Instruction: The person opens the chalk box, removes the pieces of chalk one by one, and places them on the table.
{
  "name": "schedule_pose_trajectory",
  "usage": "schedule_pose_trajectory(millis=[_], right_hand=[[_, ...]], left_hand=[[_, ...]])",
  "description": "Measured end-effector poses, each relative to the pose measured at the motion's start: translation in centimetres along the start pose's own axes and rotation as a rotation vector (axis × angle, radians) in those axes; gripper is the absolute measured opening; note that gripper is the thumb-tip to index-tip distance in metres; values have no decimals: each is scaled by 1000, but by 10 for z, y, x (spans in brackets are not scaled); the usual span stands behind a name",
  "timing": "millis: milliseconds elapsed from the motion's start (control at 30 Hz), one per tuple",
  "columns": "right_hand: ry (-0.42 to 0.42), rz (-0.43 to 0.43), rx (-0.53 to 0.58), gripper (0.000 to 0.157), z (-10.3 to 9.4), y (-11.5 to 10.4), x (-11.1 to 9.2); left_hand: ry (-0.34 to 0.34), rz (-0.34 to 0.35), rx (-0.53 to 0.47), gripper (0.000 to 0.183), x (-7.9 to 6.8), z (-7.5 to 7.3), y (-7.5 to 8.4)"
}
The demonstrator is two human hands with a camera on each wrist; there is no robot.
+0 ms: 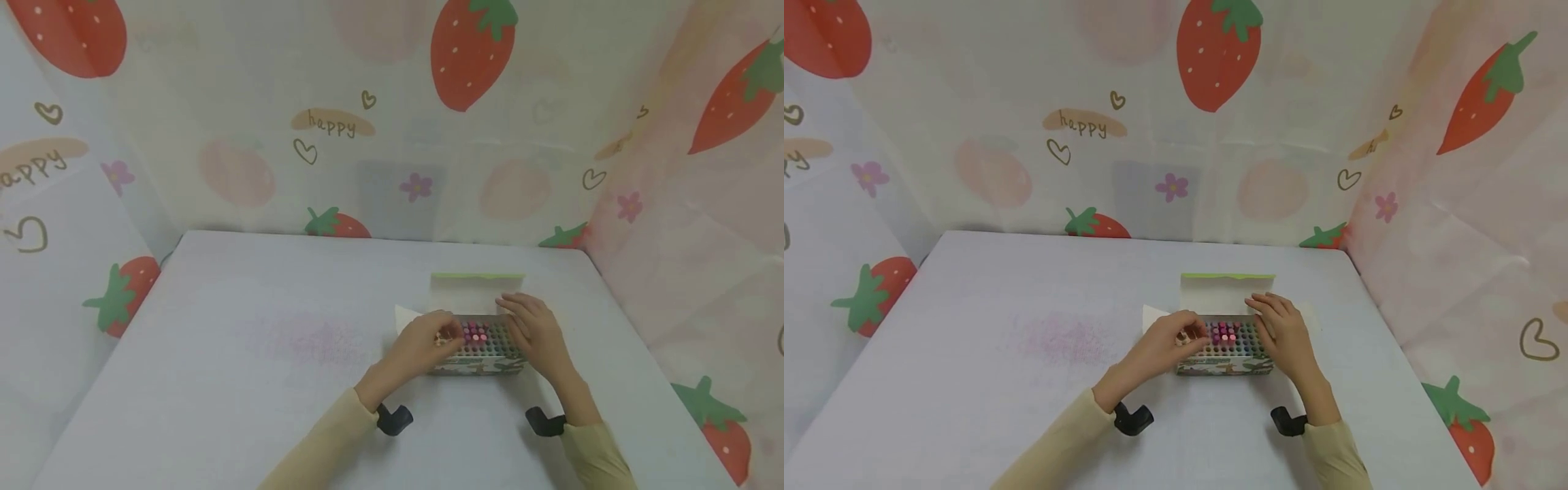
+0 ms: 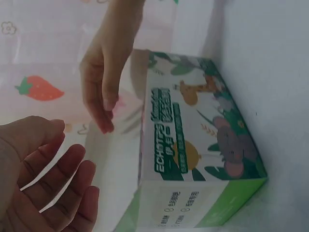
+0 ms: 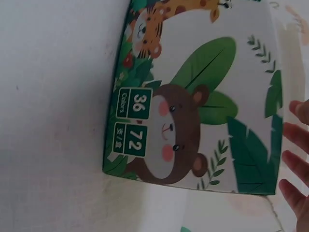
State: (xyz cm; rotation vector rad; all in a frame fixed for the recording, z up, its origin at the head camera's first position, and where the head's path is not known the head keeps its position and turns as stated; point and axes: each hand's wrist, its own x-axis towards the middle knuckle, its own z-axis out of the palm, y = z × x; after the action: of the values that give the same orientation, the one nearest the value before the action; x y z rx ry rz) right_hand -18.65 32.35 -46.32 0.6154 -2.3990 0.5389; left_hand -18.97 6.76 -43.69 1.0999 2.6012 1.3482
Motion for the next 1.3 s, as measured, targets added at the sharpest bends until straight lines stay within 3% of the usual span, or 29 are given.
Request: schedule_pose_trajectory(millis=[267,567,767,1300], right_hand=[[-83,68,-18,31,9,5,-6],[-139,131,47,32,18,9,-14],[-188,173,56,32,19,8,-15],[-209,200,34,33,23,8,-16]], left_hand=[[31,29,114,12,16,6,-14],[45,-23,194,12,22,13,-24],[65,-21,224,12,26,20,-31],[47,17,387,16,40,29,-29]])
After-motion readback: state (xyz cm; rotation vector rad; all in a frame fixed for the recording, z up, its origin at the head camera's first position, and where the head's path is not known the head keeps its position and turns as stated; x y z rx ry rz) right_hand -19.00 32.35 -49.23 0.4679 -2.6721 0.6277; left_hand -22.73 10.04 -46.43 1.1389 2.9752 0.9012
